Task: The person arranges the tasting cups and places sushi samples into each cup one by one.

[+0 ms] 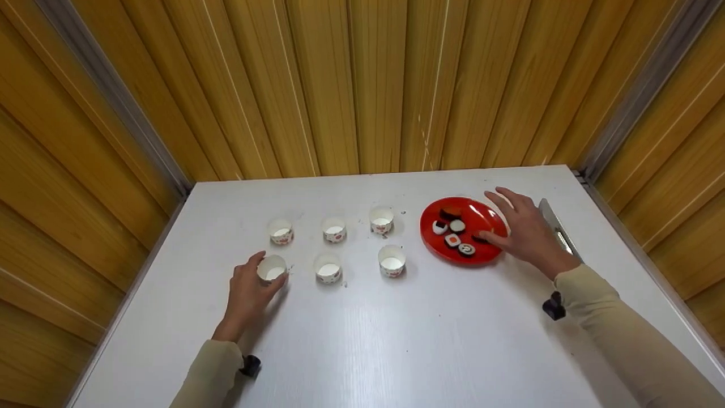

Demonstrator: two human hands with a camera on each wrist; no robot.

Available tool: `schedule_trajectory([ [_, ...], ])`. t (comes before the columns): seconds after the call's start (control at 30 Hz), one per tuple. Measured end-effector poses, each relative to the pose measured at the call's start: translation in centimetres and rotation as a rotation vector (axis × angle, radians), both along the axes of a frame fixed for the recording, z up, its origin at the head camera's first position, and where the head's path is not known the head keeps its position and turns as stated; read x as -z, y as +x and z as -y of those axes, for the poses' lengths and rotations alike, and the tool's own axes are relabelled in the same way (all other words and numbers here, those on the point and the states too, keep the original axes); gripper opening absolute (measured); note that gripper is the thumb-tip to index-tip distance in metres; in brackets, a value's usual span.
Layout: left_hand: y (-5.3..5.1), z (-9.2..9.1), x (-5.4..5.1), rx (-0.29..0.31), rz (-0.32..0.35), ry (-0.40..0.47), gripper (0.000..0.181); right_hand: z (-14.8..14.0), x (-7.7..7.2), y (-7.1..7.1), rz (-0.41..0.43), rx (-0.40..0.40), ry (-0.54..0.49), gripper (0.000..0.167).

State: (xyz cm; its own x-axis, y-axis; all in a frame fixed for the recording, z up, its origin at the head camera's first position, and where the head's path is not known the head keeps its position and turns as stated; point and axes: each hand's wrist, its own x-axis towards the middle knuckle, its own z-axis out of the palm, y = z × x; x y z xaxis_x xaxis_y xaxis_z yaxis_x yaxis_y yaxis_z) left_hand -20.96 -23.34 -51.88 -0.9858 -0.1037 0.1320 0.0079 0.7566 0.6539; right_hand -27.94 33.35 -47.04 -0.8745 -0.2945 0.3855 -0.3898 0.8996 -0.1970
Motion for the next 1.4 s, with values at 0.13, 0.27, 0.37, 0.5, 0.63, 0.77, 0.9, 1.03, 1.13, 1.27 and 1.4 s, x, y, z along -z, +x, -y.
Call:
schedule_trajectory([
  [0.13, 0.0, 0.1, 0.1, -0.005, 0.009, 0.006, 0.075, -1.7, 0.2, 0.0, 0.005, 0.036, 0.023, 0.092],
  [0.27, 0.1, 0.1, 0.2, -0.002, 0.007, 0.012, 0.074, -3.0, 0.2, 0.2, 0.032, 0.071, 0.023, 0.092],
  [0.37, 0.2, 0.1, 0.1, -0.006, 0.013, 0.016, 0.073, -3.9, 0.3, 0.4, 0.061, 0.093, 0.026, 0.092],
  [0.5, 0.3, 0.2, 0.1, -0.009, 0.015, 0.025, 0.070, -4.9, 0.4, 0.7, 0.069, 0.117, 0.044, 0.093],
  [0.63, 0.4, 0.2, 0.1, 0.004, 0.001, 0.033, 0.068, -5.8, 0.6, 0.9, 0.060, 0.140, 0.047, 0.093],
  [0.77, 0.6, 0.4, 0.1, 0.002, 0.002, 0.037, 0.068, -6.6, 0.7, 1.3, 0.108, 0.180, 0.038, 0.095],
  [0.9, 0.8, 0.5, 0.2, -0.004, 0.002, 0.036, 0.068, -7.3, 1.0, 1.5, 0.164, 0.214, 0.019, 0.098],
  [1.03, 0.9, 0.6, 0.2, 0.005, -0.004, 0.045, 0.067, -8.0, 1.4, 1.6, 0.185, 0.229, 0.007, 0.100],
  [1.13, 0.9, 0.6, 0.3, 0.015, -0.008, 0.053, 0.066, -8.3, 1.6, 1.7, 0.216, 0.239, -0.004, 0.102],
  [1.27, 0.9, 0.6, 0.4, 0.025, -0.009, 0.065, 0.064, -8.7, 1.7, 1.9, 0.281, 0.253, -0.031, 0.105],
  [1.4, 1.0, 0.7, 0.4, 0.030, -0.017, 0.067, 0.063, -9.0, 1.8, 2.1, 0.337, 0.267, -0.056, 0.107],
])
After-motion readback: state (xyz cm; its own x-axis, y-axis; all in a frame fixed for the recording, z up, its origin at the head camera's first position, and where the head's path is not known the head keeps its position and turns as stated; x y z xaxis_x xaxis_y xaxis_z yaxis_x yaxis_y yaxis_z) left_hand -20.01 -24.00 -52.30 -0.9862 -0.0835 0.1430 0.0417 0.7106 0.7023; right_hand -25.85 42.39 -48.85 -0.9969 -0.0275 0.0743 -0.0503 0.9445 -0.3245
